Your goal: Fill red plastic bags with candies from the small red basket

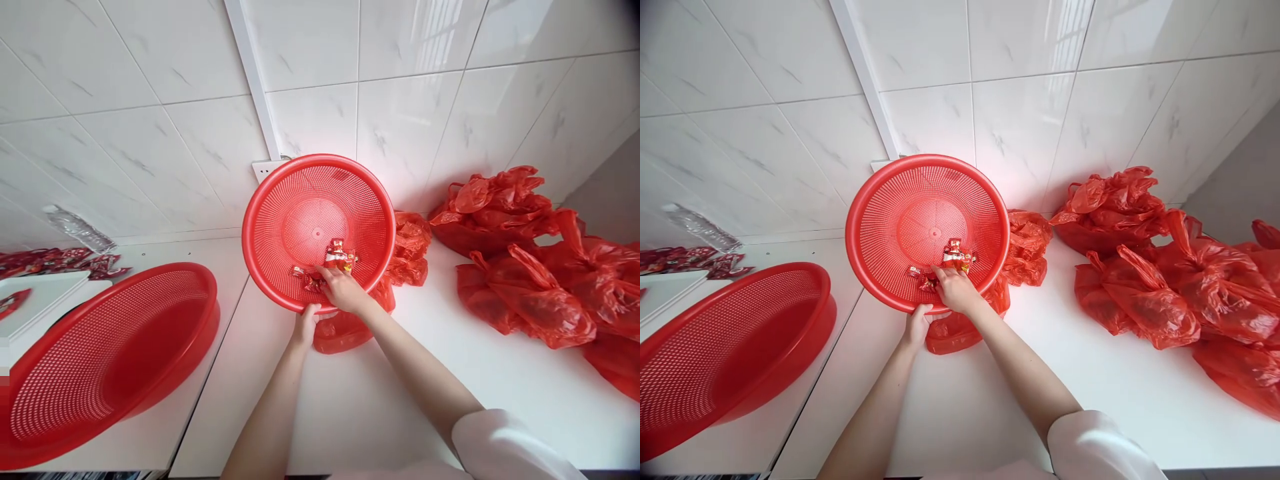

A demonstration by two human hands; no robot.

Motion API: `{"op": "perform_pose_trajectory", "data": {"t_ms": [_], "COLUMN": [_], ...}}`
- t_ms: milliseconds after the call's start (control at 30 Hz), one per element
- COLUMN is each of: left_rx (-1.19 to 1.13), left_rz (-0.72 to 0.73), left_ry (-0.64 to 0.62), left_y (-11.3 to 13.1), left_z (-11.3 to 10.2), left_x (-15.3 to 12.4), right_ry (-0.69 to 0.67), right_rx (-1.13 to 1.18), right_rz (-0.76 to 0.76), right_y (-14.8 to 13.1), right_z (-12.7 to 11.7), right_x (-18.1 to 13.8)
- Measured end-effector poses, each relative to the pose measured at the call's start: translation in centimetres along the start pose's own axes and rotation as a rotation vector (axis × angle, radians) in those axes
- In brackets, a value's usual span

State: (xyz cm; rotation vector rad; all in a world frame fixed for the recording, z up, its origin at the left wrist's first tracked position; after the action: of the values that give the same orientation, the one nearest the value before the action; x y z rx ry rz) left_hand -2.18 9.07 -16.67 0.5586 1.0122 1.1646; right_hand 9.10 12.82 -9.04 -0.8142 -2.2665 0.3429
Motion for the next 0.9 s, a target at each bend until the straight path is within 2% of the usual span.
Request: {"op": "perform_pose_trajectory", "data": {"t_ms": [167, 267, 367, 433, 533, 600, 667, 733, 800, 900], "left_rx": [0.018, 0.016, 0.012, -0.005, -0.048, -0.072, -0.088, -0.092, -0.089, -0.104], "left_rz": [-0.043, -0.029, 0.005, 0.024, 0.043, 0.065, 0.085, 0.089, 0.085, 0.066], "left_ry": [-0.043, -0.060, -0.036, 0.006, 0.076, 0.110, 0.127, 0.130, 0.128, 0.120], "left_y": [-1.0, -0.7, 0.0, 0.4, 1.0, 1.4, 1.7, 1.9, 2.0, 1.9], "left_z": [0.4, 0.4, -0.1, -0.7, -1.4, -1.7, -1.9, -1.9, -1.9, -1.8], "left_x": [0.2, 0.3, 0.5, 0.7, 1.0, 1.2, 1.2, 1.2, 1.0, 0.6], "right_ry": [0.108, 0.201, 0.233, 0.263, 0.420, 0.508, 0.432, 0.232, 0.075, 0.063], "right_rx": [0.083, 0.208, 0.345, 0.478, 0.668, 0.572, 0.348, 0.160, 0.071, 0.029], "right_rz": [0.100, 0.190, 0.238, 0.268, 0.315, 0.311, 0.245, 0.155, 0.099, 0.124], "right_y": [1.8, 3.2, 3.6, 3.4, 2.9, 2.5, 1.8, 1.1, 0.9, 1.2], "right_z": [0.1, -0.7, -1.5, -1.9, -2.5, -3.0, -3.0, -2.1, -1.1, -1.0], "right_x": [0.1, -0.6, -1.6, -2.7, -5.3, -7.5, -9.0, -9.8, -10.2, -10.2]}}
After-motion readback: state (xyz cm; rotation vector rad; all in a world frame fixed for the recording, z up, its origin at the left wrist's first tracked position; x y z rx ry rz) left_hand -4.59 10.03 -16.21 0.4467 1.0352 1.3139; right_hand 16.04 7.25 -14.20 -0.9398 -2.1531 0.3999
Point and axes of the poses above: each hand's wrist, its own x-axis towards the middle knuckle, its own z-axis out of the palm, y = z × x, the point moved 6 cm from there along x, towards the middle knuckle, and after that the axes turned 14 degrees about -z, right-handed, at the moved point
